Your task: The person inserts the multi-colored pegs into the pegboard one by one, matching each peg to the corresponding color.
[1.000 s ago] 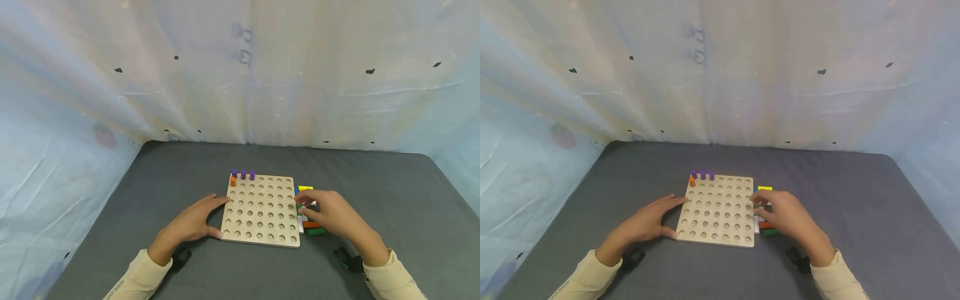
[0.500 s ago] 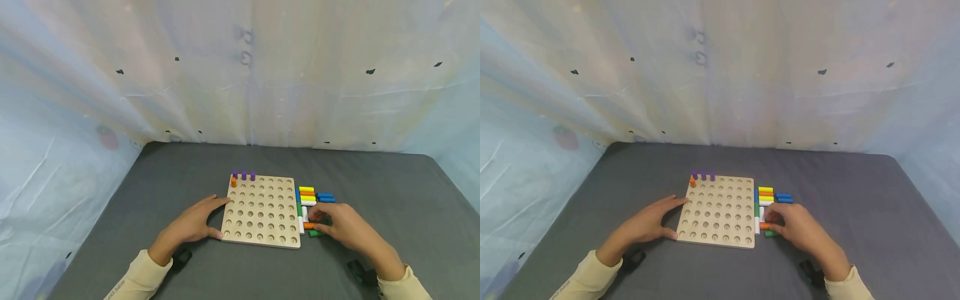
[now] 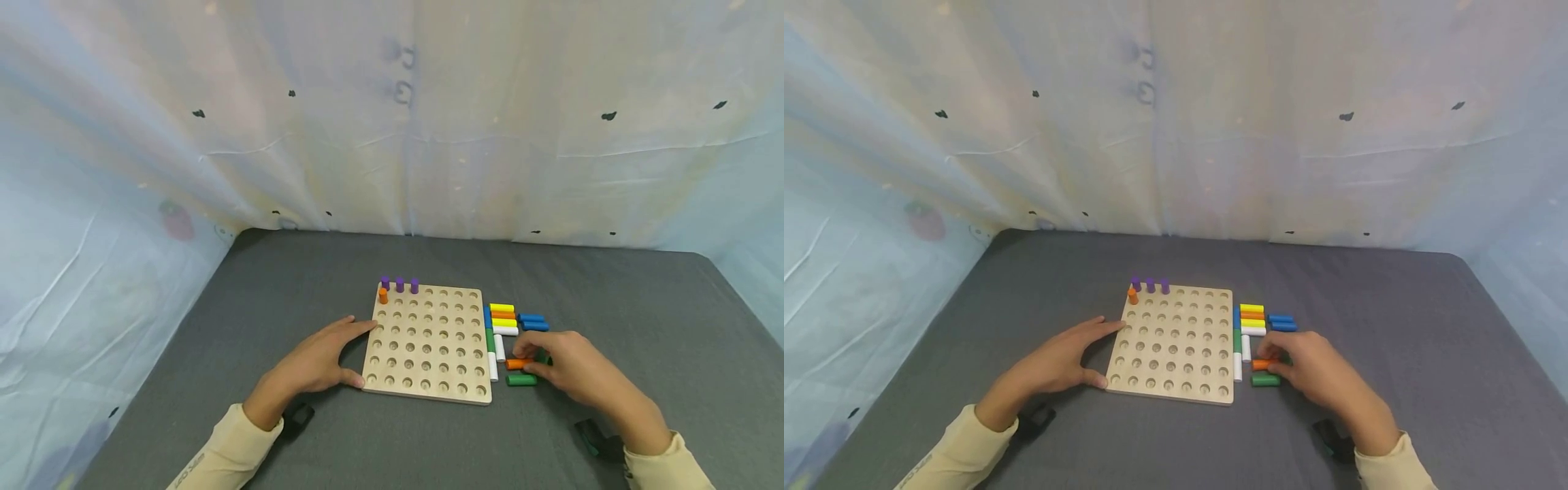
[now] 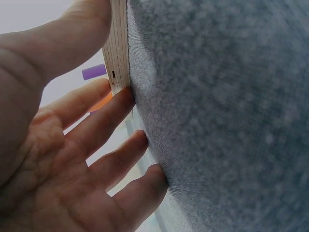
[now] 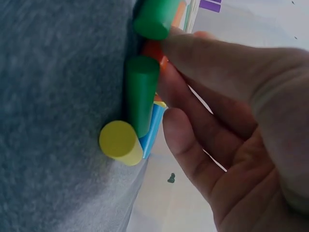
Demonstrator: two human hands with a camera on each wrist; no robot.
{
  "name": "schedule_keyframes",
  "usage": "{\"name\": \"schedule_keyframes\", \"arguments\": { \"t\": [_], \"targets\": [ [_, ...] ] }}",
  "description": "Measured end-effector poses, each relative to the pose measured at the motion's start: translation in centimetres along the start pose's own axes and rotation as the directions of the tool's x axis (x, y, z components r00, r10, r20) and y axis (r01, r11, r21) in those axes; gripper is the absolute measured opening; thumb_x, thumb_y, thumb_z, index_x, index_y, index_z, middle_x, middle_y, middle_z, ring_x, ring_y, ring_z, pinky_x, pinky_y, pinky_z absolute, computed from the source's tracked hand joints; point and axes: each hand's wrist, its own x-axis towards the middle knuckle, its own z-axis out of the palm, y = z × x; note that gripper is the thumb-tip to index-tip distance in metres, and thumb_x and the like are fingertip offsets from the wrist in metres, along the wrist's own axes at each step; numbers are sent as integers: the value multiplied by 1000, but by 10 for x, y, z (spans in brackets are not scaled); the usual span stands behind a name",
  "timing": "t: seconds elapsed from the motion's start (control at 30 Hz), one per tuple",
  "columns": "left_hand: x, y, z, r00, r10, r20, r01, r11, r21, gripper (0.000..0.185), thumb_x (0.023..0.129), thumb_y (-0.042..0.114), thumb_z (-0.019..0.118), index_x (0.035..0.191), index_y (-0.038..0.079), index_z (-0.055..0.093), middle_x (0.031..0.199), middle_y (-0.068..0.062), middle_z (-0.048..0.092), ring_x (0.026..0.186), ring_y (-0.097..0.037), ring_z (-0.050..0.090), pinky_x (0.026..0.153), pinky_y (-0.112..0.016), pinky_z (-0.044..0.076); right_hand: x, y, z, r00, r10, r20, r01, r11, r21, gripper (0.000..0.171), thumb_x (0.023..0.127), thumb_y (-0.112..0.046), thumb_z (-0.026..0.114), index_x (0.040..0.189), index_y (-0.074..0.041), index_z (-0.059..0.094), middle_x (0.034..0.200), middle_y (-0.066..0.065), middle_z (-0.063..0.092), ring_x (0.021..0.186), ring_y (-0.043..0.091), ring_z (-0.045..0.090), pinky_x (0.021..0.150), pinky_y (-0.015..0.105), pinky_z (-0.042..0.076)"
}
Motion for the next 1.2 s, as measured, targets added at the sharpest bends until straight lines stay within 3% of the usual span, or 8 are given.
{"name": "schedule_keyframes", "arguments": {
  "t": [0.77,1.2],
  "targets": [
    [0,-1,2,1000,3,-7,-3,1000,7,93,71,30,89,152,28,43,160,-12,37,150,-34,30,113,-61,34,4,-1,8,999,33,25,-32,998,-48,22,84,-23,80,103,-28,71,98,-13,73,89,7,68,74,35,56],
    [-1,0,0,1000,-5,-1,5,1000,-2,93,72,29,89,152,28,43,160,-13,36,150,-34,30,112,-61,34,0,-3,6,995,25,-97,-32,997,-71,32,80,-15,82,109,-25,72,103,-11,73,93,10,69,80,39,56]
  ]
}}
